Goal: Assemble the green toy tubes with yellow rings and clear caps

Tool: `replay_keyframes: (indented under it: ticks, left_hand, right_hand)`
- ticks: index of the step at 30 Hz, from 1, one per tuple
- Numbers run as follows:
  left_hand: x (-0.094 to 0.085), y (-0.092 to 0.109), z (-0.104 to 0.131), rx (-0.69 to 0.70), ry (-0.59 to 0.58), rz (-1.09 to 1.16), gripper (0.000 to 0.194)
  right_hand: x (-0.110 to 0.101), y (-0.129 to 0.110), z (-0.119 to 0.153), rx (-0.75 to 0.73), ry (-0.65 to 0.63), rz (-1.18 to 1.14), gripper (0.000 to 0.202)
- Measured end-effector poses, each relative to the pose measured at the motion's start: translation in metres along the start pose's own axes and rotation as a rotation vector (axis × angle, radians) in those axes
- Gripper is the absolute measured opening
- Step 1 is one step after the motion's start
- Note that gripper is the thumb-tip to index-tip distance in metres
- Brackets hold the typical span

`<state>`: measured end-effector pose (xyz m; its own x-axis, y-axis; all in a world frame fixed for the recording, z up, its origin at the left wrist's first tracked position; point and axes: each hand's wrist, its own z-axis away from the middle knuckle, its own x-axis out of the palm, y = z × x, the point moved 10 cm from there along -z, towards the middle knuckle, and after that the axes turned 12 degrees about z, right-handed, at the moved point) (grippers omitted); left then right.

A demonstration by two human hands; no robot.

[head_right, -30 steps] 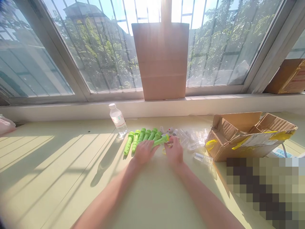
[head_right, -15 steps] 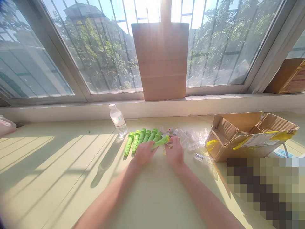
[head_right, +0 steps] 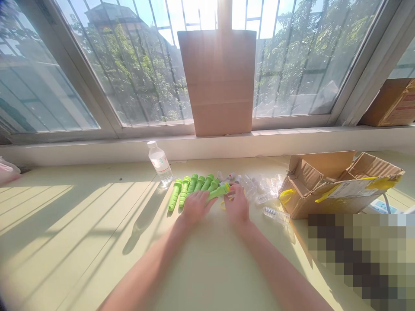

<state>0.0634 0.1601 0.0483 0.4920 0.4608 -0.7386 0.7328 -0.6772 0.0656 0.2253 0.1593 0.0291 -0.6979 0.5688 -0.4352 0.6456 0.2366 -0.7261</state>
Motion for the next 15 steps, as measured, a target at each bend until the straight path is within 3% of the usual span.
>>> replay_keyframes:
  ticks: [10, 15]
  left_hand:
    - [0.0095, -0.0073, 0.0013, -0.046, -0.054, 0.053, 0.036]
    - [0.0064, -0.0060, 0.0017, -0.013, -0.014, 0.033, 0.023]
  right_hand:
    - [-0.0001, -0.0020, 0.0020, -0.061, 0.003, 0.051, 0.019]
    - [0.0006, -0.0009, 0.0016, -0.058, 0.010, 0.052, 0.020]
